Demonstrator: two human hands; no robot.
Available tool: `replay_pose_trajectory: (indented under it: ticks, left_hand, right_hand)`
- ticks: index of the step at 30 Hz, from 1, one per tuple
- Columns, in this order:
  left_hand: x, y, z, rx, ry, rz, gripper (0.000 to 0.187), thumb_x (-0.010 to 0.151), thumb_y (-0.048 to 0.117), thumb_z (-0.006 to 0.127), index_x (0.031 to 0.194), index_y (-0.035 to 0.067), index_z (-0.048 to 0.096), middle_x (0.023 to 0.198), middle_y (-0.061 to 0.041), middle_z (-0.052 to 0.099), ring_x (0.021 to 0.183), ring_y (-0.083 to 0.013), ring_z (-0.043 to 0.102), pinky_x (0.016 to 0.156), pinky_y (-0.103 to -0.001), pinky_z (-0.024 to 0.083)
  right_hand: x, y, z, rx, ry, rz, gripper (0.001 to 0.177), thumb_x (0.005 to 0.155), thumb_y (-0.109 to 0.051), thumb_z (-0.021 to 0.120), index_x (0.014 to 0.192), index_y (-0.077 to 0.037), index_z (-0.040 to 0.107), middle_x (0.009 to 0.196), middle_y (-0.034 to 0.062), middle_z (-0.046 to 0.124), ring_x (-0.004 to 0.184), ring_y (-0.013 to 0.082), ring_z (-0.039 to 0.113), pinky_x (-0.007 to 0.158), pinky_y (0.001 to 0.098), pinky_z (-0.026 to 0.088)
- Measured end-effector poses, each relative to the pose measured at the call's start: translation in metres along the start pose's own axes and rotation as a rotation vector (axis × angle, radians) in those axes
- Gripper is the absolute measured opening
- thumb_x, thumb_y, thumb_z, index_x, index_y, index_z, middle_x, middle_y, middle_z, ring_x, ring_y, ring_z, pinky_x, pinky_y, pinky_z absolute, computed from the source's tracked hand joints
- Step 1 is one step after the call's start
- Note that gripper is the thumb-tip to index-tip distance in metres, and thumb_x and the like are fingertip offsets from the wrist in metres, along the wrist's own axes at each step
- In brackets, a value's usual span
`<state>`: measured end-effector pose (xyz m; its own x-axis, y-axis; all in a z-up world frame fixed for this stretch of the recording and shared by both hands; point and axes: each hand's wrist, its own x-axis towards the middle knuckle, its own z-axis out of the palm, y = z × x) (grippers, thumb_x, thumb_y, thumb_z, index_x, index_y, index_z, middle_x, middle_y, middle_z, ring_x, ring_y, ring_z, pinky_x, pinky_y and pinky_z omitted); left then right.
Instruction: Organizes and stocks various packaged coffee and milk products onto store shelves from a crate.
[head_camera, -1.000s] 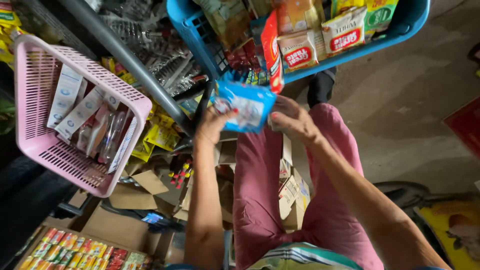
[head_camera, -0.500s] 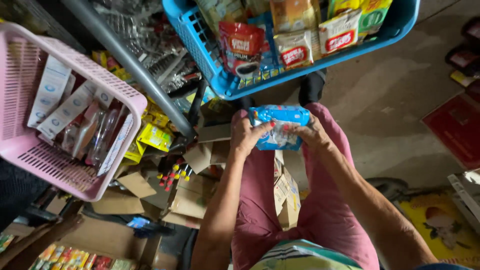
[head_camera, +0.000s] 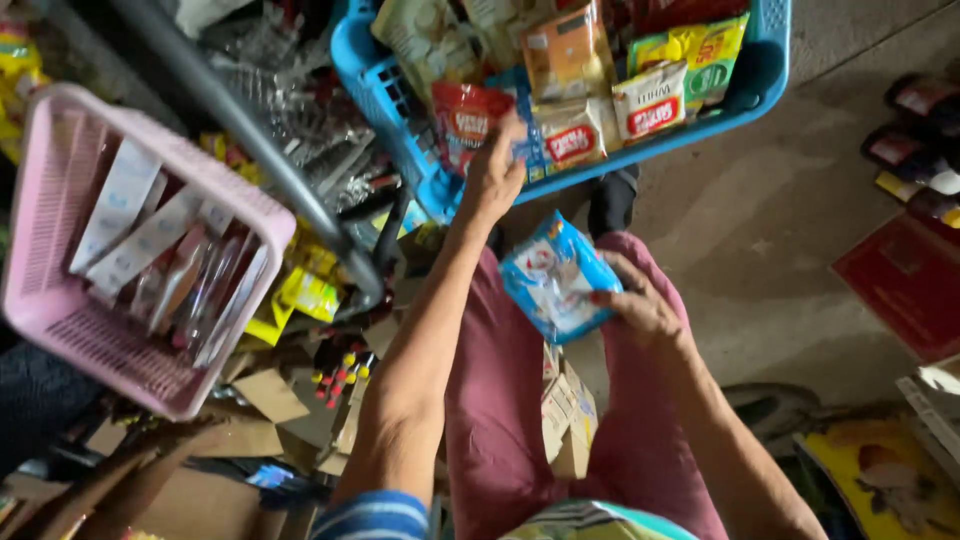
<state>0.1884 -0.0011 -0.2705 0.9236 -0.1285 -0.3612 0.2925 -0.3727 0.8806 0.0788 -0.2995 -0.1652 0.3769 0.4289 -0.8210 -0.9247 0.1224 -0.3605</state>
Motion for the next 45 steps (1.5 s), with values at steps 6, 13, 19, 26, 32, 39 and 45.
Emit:
replay_pose_trajectory:
  ticks: [6, 13, 19, 26, 32, 39, 45]
  left_hand:
    - [0.084, -0.007, 0.006, 0.637, 0.077, -0.195, 0.065, 0.069, 0.012, 0.081, 0.13, 0.006, 0.06, 0.137, -0.018, 0.061, 0.129, -0.0438, 0.05, 0.104, -0.059, 0.038]
    - [0.089, 0.007, -0.02, 0.956, -0.3, -0.352, 0.038, 0.061, 0.025, 0.086, 0.096, 0.015, 0.074, 0.112, -0.011, 0.072, 0.136, -0.0355, 0.048, 0.117, -0.066, 0.019]
    - [0.021, 0.029, -0.062, 0.594, 0.02, -0.358, 0.035, 0.067, 0.027, 0.085, 0.093, 0.011, 0.068, 0.106, -0.016, 0.073, 0.112, -0.0389, 0.065, 0.093, -0.056, 0.047]
    - [-0.06, 0.118, -0.128, -0.225, 0.125, -0.461, 0.054, 0.066, 0.022, 0.088, 0.111, 0.007, 0.063, 0.102, -0.006, 0.074, 0.095, -0.0193, 0.07, 0.083, -0.034, 0.058]
    - [-0.121, 0.2, -0.108, -0.869, 0.172, -0.291, 0.065, 0.07, 0.013, 0.088, 0.131, 0.009, 0.064, 0.111, 0.0, 0.071, 0.1, -0.0152, 0.066, 0.082, -0.033, 0.056]
    - [-0.178, 0.287, -0.048, -0.817, 0.425, -0.153, 0.069, 0.081, 0.01, 0.086, 0.143, 0.011, 0.055, 0.128, -0.005, 0.067, 0.114, -0.0205, 0.062, 0.099, -0.039, 0.049]
    - [-0.243, 0.353, -0.074, -1.748, 0.14, -0.048, 0.069, 0.084, 0.04, 0.077, 0.139, 0.006, 0.054, 0.136, -0.011, 0.064, 0.125, -0.0255, 0.061, 0.11, -0.042, 0.047]
  right_hand:
    - [-0.02, 0.029, -0.004, 0.274, 0.12, 0.194, 0.064, 0.076, -0.002, 0.073, 0.137, -0.013, 0.057, 0.119, 0.0033, 0.066, 0.111, 0.0201, 0.062, 0.093, 0.0378, 0.053]
    - [-0.042, 0.021, 0.014, 0.357, 0.153, 0.165, 0.064, 0.079, -0.01, 0.072, 0.141, -0.012, 0.054, 0.119, 0.0036, 0.067, 0.109, 0.0192, 0.063, 0.092, 0.0359, 0.054]
    - [-0.059, -0.005, 0.015, 0.364, 0.076, 0.07, 0.07, 0.083, -0.013, 0.072, 0.149, -0.008, 0.05, 0.125, 0.0066, 0.067, 0.113, 0.0211, 0.063, 0.095, 0.038, 0.053]
    - [-0.071, -0.078, 0.044, 0.486, -0.109, -0.085, 0.075, 0.08, -0.015, 0.076, 0.149, -0.007, 0.047, 0.136, 0.0084, 0.063, 0.124, 0.0262, 0.062, 0.107, 0.0457, 0.05]
    - [-0.088, -0.138, 0.049, 0.62, -0.145, -0.078, 0.071, 0.081, -0.021, 0.071, 0.146, 0.002, 0.051, 0.135, 0.0173, 0.066, 0.123, 0.0356, 0.064, 0.112, 0.053, 0.047]
    - [-0.111, -0.204, 0.109, 0.502, -0.344, -0.205, 0.073, 0.078, -0.017, 0.067, 0.146, 0.002, 0.05, 0.138, 0.0172, 0.065, 0.126, 0.0366, 0.063, 0.115, 0.0543, 0.048]
    - [-0.146, -0.228, 0.08, 0.197, -0.527, -0.257, 0.081, 0.08, -0.024, 0.077, 0.15, 0.005, 0.05, 0.138, 0.0191, 0.065, 0.123, 0.0355, 0.064, 0.109, 0.0514, 0.051]
